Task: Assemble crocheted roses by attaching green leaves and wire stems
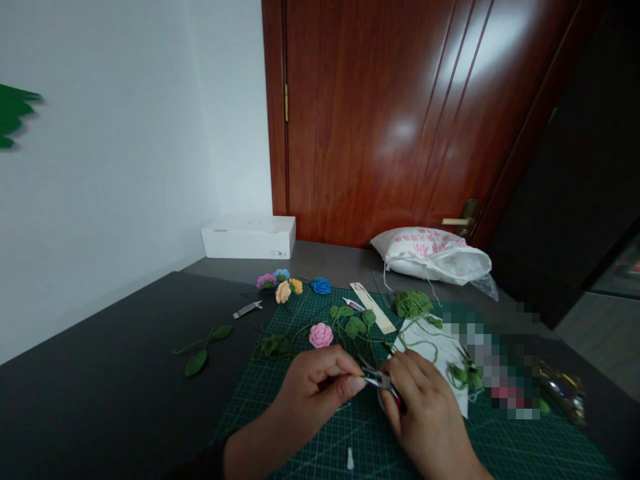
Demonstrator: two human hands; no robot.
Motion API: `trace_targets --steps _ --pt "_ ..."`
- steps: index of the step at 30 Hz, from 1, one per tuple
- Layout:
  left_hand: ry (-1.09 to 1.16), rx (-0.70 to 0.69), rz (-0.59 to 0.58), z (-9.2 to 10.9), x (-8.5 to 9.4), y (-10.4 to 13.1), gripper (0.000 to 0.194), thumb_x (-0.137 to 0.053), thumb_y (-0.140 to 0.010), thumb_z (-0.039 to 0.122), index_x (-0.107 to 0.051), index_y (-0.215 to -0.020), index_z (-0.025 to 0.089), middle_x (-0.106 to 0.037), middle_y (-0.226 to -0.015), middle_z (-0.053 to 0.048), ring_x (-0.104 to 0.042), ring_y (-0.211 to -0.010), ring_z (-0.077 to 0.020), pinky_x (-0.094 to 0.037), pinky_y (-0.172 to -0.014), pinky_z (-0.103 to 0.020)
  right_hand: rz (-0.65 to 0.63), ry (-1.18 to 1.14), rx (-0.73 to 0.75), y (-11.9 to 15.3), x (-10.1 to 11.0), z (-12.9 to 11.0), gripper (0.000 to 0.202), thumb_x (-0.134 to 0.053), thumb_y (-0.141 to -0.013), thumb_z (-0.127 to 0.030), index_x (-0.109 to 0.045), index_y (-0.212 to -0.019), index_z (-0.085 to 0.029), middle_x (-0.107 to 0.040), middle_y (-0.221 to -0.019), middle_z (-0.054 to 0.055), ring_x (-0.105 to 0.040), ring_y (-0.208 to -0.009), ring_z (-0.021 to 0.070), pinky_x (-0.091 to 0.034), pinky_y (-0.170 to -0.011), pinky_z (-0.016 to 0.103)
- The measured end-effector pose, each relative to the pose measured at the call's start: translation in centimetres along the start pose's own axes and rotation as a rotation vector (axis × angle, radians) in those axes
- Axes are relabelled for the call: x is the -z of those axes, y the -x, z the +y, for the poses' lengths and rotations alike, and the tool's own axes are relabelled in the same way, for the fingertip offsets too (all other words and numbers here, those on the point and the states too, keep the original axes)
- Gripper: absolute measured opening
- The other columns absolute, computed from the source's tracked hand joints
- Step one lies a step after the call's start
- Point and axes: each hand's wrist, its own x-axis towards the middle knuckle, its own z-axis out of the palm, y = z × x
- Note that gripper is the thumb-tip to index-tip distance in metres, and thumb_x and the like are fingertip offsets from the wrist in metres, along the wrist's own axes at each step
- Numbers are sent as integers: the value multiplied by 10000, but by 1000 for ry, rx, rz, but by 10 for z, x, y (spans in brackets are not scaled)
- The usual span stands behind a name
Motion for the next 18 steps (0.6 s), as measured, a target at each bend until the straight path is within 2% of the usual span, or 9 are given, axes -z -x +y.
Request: trace_targets --steps 9,12,18 --pt "3 -25 -9 1 1 2 210 -651 -838 307 -622 -717 138 -489 -587 24 -409 -505 -88 -286 -492 -208 37 -16 72 -2 2 0 113 -452 -938 -148 -535 -874 -189 -630 -772 55 -566 -723 218 -462 -687 343" --pt "-17 -32 21 2 1 3 207 -671 -828 310 -631 -724 135 -512 -603 13 -428 -522 -90 -297 -504 -209 19 -43 42 -4 3 0 95 -469 -929 -158 -535 -874 -198 -610 -791 56 -558 -765 237 -453 -704 363" --pt "279 114 40 -1 -3 -1 258 -656 -856 388 -583 -781 152 -452 -513 60 -351 -450 -71 -271 -467 -197 -43 -178 -88 -2 -1 0 100 -470 -927 -150 -549 -952 -206 -593 -894 68 -539 -843 254 -435 -749 403"
